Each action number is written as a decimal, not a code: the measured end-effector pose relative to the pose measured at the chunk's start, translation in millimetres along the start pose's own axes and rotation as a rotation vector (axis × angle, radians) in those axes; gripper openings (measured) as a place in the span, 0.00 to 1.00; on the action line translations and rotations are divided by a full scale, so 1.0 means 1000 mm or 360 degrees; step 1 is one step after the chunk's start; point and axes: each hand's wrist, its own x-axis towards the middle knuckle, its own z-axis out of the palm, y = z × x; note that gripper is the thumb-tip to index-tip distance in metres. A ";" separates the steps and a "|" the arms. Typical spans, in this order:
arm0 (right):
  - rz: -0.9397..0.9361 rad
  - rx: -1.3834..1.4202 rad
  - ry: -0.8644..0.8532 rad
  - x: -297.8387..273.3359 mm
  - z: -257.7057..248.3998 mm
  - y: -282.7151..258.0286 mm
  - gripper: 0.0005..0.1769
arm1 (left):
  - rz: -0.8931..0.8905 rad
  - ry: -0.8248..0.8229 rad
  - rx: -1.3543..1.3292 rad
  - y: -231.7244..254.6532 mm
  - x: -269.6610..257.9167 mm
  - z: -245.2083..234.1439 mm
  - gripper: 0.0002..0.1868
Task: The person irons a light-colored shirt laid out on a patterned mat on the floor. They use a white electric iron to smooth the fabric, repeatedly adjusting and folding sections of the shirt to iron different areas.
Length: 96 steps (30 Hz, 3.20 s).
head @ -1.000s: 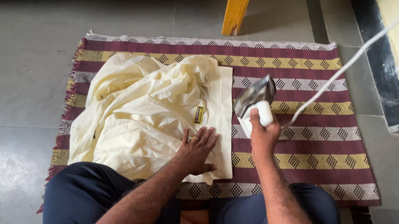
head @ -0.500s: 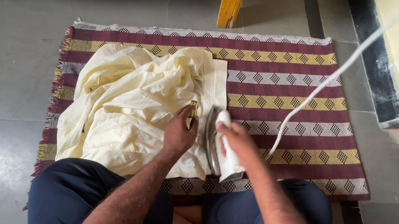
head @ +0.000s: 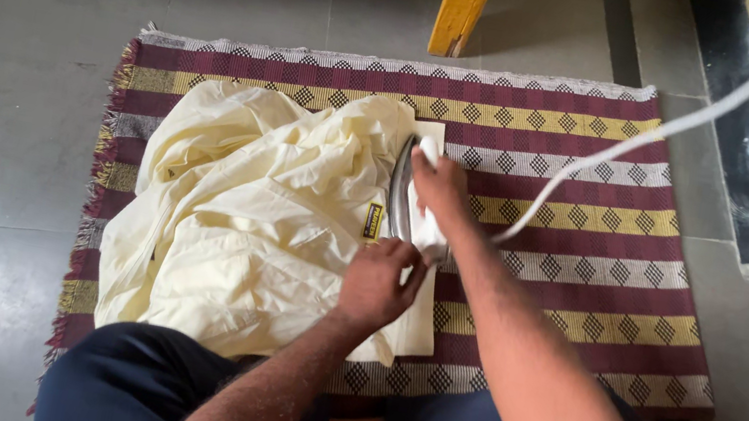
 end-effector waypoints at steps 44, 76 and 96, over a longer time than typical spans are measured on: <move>0.0027 0.0234 -0.0119 -0.110 -0.010 0.027 0.22 | -0.0808 0.0459 -0.0399 -0.020 -0.029 -0.013 0.17; 0.0029 0.0014 0.0128 -0.122 -0.011 0.002 0.26 | -0.0886 0.0628 -0.0732 -0.007 -0.015 -0.002 0.21; -0.0030 0.0013 0.0114 0.060 -0.013 -0.031 0.30 | 0.0193 -0.0158 0.0375 -0.012 -0.016 0.052 0.36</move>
